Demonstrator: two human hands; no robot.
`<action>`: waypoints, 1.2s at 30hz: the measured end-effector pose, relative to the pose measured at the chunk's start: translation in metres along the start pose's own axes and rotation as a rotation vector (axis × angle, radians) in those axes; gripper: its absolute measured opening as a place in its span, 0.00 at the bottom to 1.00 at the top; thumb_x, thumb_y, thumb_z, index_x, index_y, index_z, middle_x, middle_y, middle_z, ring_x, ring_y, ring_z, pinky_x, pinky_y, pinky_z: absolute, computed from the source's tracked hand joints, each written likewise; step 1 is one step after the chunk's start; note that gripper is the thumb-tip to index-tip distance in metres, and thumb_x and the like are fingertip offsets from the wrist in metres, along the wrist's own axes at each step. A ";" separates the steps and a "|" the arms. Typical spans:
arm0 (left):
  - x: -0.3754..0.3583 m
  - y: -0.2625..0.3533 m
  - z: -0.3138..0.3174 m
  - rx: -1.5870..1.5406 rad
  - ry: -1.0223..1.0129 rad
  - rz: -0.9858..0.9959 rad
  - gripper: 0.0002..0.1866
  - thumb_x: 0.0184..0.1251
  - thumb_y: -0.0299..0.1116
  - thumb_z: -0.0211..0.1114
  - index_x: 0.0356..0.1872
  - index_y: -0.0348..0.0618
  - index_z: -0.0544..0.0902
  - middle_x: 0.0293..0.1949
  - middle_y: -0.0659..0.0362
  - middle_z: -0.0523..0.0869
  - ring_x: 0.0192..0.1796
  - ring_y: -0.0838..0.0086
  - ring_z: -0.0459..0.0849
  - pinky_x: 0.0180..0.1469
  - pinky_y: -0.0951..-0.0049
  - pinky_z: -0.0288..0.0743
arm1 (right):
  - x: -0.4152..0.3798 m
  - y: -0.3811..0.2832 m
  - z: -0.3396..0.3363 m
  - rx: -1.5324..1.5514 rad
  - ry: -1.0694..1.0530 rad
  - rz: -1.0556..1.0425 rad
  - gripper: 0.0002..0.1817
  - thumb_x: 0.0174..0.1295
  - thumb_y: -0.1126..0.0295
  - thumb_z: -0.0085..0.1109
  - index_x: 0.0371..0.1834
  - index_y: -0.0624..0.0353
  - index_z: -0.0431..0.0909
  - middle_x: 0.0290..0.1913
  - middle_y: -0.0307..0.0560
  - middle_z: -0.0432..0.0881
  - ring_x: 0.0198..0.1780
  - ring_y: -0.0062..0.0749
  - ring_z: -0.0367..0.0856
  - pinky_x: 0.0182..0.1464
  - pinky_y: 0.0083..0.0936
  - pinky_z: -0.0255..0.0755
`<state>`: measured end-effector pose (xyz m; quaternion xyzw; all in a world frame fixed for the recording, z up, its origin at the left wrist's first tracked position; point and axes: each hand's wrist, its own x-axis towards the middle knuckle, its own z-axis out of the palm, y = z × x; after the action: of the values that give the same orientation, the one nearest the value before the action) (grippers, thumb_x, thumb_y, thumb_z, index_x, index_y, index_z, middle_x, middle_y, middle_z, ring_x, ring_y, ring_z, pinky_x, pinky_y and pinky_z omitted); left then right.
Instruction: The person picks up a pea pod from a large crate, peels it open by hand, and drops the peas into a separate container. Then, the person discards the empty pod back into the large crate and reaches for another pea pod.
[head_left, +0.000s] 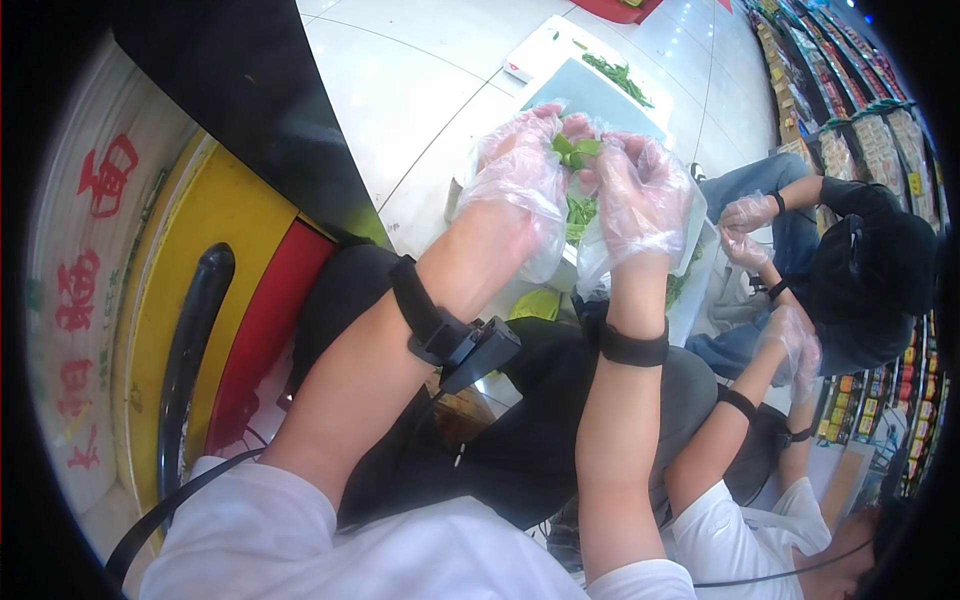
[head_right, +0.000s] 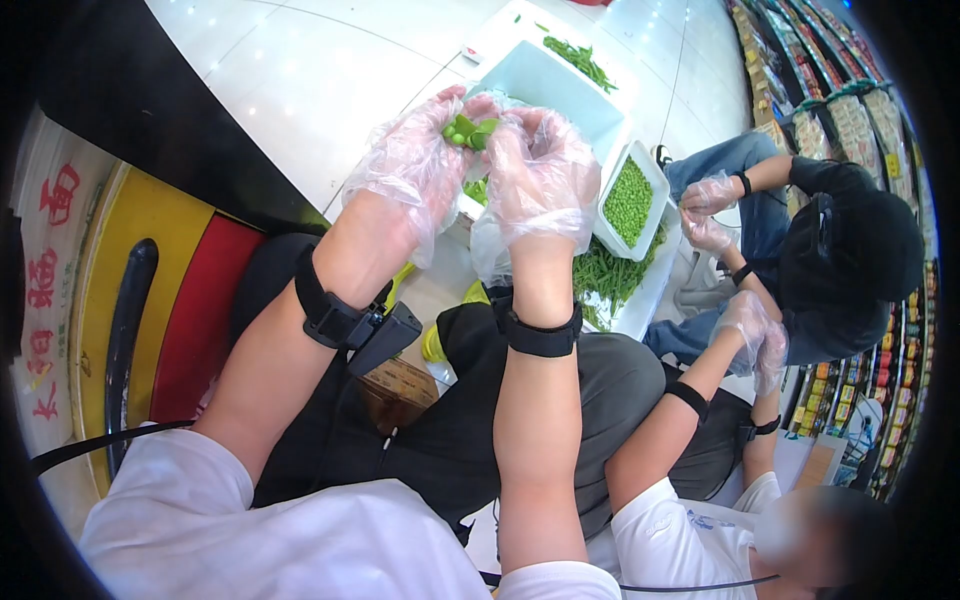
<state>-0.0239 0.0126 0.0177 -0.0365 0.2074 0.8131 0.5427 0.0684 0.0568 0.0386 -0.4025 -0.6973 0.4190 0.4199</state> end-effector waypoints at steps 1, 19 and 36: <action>-0.001 0.000 0.000 0.000 0.001 0.000 0.09 0.72 0.27 0.46 0.48 0.38 0.70 0.38 0.50 0.80 0.38 0.65 0.79 0.35 0.67 0.73 | -0.001 0.000 0.000 -0.025 0.004 -0.006 0.08 0.59 0.75 0.57 0.36 0.72 0.77 0.31 0.46 0.81 0.27 0.24 0.80 0.30 0.18 0.73; -0.012 0.000 0.005 -0.044 -0.027 -0.021 0.10 0.65 0.22 0.47 0.46 0.37 0.69 0.38 0.51 0.78 0.40 0.64 0.78 0.41 0.67 0.73 | -0.010 0.003 -0.002 0.011 0.036 -0.167 0.07 0.58 0.78 0.57 0.37 0.72 0.76 0.31 0.47 0.81 0.28 0.24 0.79 0.31 0.17 0.73; -0.015 0.000 0.001 -0.158 -0.148 -0.054 0.14 0.57 0.15 0.51 0.45 0.36 0.70 0.39 0.51 0.77 0.40 0.64 0.79 0.41 0.70 0.76 | -0.010 0.001 -0.006 -0.026 0.044 -0.190 0.08 0.58 0.78 0.57 0.39 0.73 0.77 0.34 0.48 0.81 0.31 0.23 0.79 0.33 0.18 0.75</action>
<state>-0.0180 0.0000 0.0225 -0.0244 0.1010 0.8125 0.5736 0.0770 0.0490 0.0371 -0.3490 -0.7283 0.3595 0.4676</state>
